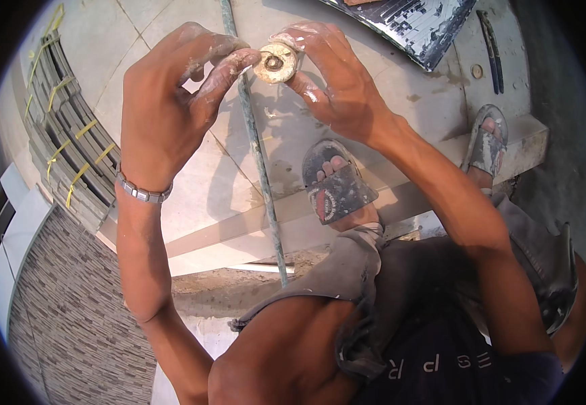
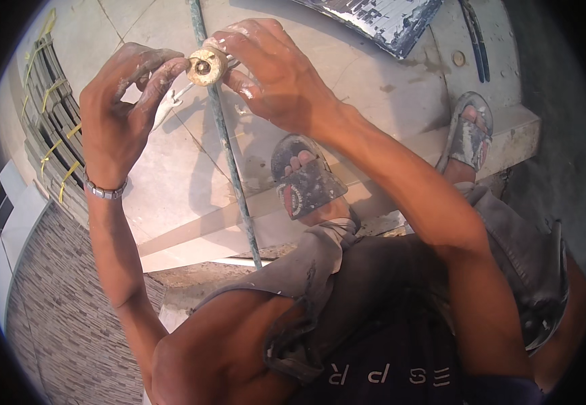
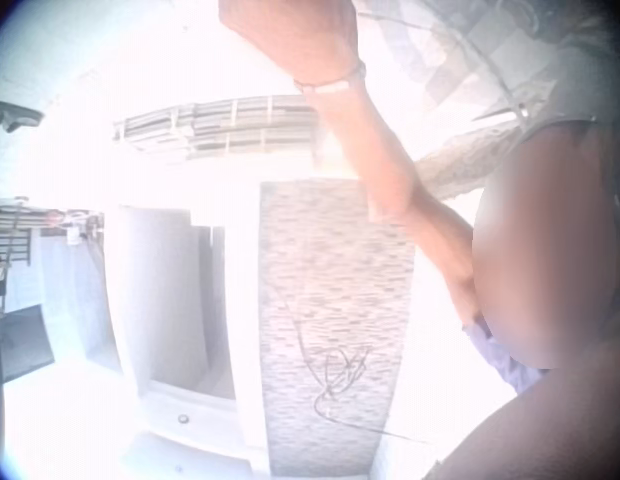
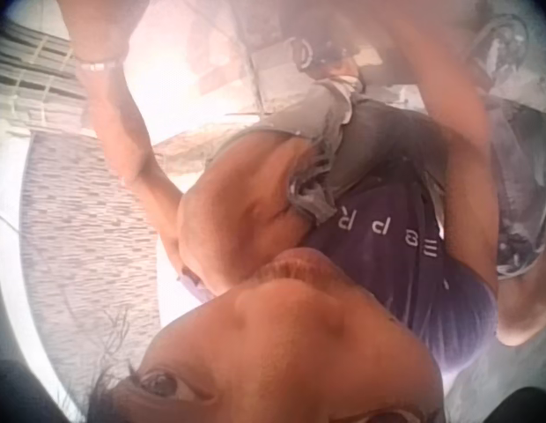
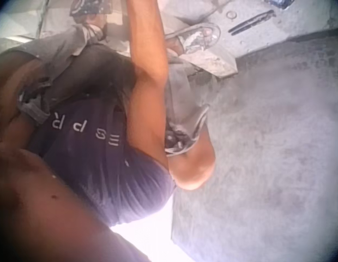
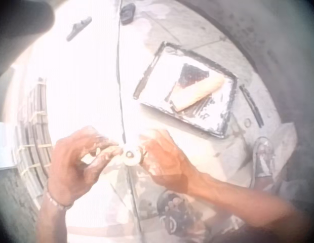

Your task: The person assembles a paint roller by inserting a metal rod into a roller core and securing it with a string. The person repeatedly wraps and ties the string around the core to hold the rod in place.

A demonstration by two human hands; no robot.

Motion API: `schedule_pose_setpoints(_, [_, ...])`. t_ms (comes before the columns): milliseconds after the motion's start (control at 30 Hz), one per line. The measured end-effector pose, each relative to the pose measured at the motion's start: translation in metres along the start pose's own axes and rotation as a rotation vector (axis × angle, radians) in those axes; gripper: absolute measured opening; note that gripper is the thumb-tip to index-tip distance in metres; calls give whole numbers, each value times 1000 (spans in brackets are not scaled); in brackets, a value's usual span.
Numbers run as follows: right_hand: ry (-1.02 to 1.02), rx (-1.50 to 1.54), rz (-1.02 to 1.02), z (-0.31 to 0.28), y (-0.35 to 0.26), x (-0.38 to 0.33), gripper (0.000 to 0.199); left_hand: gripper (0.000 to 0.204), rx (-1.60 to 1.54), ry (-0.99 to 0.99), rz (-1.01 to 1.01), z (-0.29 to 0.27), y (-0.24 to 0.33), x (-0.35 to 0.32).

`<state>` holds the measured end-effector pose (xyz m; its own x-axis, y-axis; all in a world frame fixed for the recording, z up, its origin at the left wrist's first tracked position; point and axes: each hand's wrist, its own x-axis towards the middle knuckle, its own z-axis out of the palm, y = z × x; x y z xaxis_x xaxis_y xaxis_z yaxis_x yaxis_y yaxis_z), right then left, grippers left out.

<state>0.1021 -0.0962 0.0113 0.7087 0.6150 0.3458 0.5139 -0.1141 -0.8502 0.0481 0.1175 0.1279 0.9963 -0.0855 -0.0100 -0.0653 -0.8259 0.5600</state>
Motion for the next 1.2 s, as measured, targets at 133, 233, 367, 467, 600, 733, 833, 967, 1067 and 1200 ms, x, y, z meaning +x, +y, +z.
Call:
schedule_pose_setpoints(133, [22,-59,39,-10,-10,4,51,21,-134,56,-177,13,4,0])
schedule_pose_setpoints(233, [119,10,0,-8,-9,3,48,28,-353,32,-435,24,9,1])
schedule_pose_setpoints(367, [111,-73,-134,-13,-10,5,45,30,-501,93,-543,38,22,3])
schedule_pose_setpoints(467, [93,-112,-156,-16,0,7,45,29,-607,87,-597,40,28,3])
schedule_pose_setpoints(600, [50,-125,-140,-16,2,18,43,32,-742,251,-561,59,24,-3])
schedule_pose_setpoints(733, [12,-170,-192,-16,9,26,46,26,-812,367,-587,68,23,-8])
schedule_pose_setpoints(833, [-1,-194,-279,-16,17,34,56,21,-738,403,-586,67,21,-7])
schedule_pose_setpoints(967, [-40,-235,-354,-19,15,46,57,24,-708,440,-654,64,22,-1])
schedule_pose_setpoints(1067, [-9,-231,-353,-18,18,51,55,22,-688,460,-587,61,23,1])
schedule_pose_setpoints(1200, [-19,-280,-369,-23,19,56,51,17,-809,514,-625,61,31,4])
